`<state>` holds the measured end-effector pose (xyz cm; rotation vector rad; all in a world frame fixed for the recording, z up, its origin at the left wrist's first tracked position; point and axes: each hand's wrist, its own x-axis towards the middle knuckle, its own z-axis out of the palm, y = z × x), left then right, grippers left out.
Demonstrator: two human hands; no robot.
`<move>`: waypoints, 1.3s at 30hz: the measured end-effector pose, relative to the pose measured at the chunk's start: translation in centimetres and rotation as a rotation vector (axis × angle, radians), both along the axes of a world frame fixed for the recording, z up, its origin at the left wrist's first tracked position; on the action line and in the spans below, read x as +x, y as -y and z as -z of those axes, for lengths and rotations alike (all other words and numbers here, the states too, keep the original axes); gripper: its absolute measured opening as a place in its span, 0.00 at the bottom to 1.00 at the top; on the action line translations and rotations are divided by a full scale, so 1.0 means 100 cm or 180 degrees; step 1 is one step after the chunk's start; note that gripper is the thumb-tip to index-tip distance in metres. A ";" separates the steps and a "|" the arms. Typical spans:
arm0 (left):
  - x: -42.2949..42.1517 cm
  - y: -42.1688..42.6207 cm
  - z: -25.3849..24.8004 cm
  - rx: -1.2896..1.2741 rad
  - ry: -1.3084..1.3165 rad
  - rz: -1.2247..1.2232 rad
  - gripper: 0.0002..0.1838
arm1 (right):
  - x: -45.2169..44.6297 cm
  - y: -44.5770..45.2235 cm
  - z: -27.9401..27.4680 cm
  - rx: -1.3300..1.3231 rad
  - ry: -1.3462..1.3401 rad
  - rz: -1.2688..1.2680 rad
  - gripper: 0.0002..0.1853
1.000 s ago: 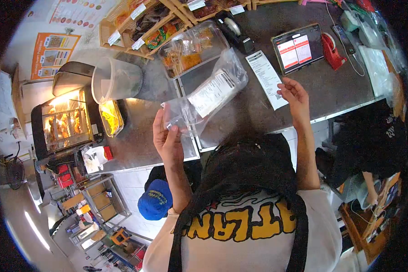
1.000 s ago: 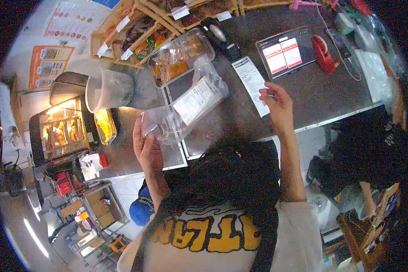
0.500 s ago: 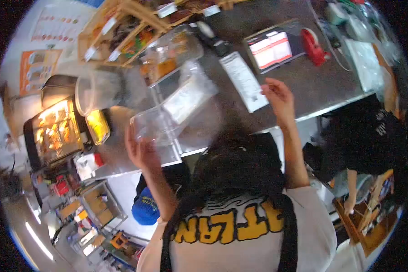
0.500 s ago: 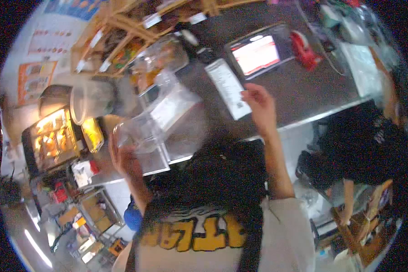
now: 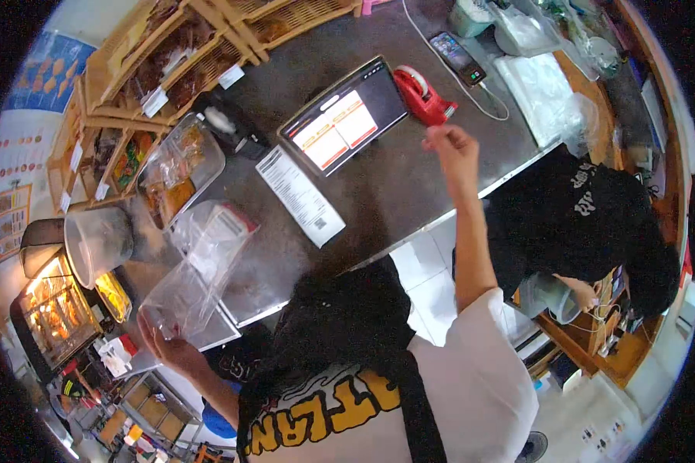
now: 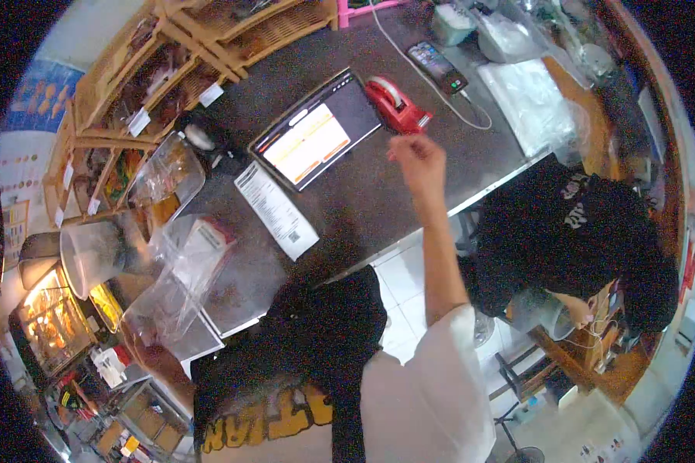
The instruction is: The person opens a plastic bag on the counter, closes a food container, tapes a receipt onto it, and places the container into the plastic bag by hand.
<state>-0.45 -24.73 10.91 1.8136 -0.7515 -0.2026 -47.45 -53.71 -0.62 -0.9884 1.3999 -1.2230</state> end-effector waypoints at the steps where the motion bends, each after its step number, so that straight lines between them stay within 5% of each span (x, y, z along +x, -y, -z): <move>1: -0.001 -0.001 0.000 0.0675 0.1185 0.0291 0.23 | -0.020 0.023 -0.002 -0.0073 -0.0262 0.0108 0.04; 2: -0.002 -0.002 0.000 0.1139 0.2461 0.0407 0.22 | -0.041 0.047 -0.001 -0.0322 -0.0332 0.0187 0.04; 5: -0.020 0.021 -0.016 0.0265 -0.0350 -0.0449 0.26 | -0.107 0.123 0.012 -0.0933 -0.0933 0.0687 0.06; 10: -0.016 0.026 -0.022 0.0689 -0.0042 -0.0366 0.29 | -0.222 0.228 0.036 -0.0601 -0.3380 0.1520 0.11; 16: -0.012 0.034 -0.024 0.1274 0.0353 -0.0540 0.27 | -0.263 0.292 0.025 0.0338 -0.4863 0.1489 0.15; 18: -0.017 0.046 -0.024 0.0878 -0.0145 -0.0805 0.26 | -0.263 0.306 0.025 0.0630 -0.4949 0.1114 0.16; 22: 0.003 0.033 -0.013 0.1166 -0.0026 -0.0928 0.27 | -0.286 0.338 0.073 0.0750 -0.5719 0.1078 0.16; 30: -0.008 0.062 -0.014 0.1330 -0.0080 -0.0960 0.28 | -0.313 0.371 0.069 0.1122 -0.5089 0.0791 0.28; 33: -0.012 0.062 -0.012 0.1115 -0.0276 -0.1172 0.28 | -0.294 0.356 0.046 -0.0747 -0.2876 0.1565 0.27; 34: -0.008 0.054 -0.008 0.1019 -0.0318 -0.1205 0.28 | -0.278 0.344 0.033 -0.0777 -0.2877 0.1548 0.27; 36: -0.013 0.052 -0.010 0.0890 -0.0369 -0.1256 0.28 | -0.250 0.319 0.007 -0.1641 0.0659 0.1428 0.23; 37: -0.026 0.066 -0.017 0.0951 -0.0380 -0.1361 0.28 | -0.222 0.299 -0.014 -0.1670 0.0665 0.1408 0.23; 39: -0.006 0.036 -0.004 0.0785 -0.0315 -0.1098 0.28 | -0.167 0.247 -0.055 -0.1597 0.2123 0.1480 0.22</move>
